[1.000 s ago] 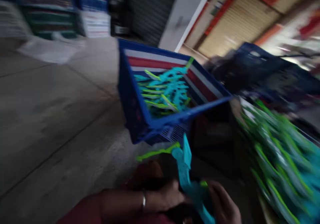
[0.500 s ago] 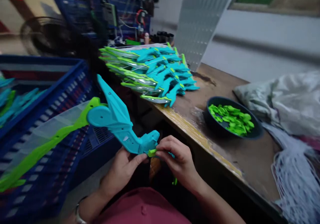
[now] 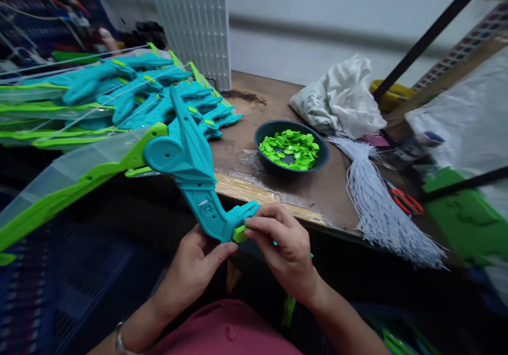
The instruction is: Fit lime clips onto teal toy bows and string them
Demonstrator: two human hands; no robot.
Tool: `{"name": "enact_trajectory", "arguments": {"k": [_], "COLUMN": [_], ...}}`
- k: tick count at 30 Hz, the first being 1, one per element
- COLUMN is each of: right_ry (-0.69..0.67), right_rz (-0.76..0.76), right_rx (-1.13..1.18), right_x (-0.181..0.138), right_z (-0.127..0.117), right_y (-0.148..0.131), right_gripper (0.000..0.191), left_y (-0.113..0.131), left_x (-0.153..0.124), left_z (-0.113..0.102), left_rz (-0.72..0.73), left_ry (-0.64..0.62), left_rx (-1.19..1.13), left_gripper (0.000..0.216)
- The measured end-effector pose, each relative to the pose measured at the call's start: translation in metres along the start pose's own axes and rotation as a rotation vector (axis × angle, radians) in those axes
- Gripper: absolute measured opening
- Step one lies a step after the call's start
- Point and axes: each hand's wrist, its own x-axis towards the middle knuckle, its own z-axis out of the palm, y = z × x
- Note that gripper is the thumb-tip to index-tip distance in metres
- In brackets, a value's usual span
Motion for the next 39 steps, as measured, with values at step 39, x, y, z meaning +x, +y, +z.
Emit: {"name": "enact_trajectory", "arguments": {"k": [39], "right_ry": [0.08], "right_rz": [0.253], "right_rx": [0.1], "right_x": [-0.011], "right_z": [0.033], "right_y": [-0.021], "right_gripper": [0.041], "left_y": [0.031], "left_x": [0.019], "left_z": [-0.096], "left_rz": [0.14], "left_ry": [-0.055], "left_rx": [0.088], "left_gripper": [0.04]}}
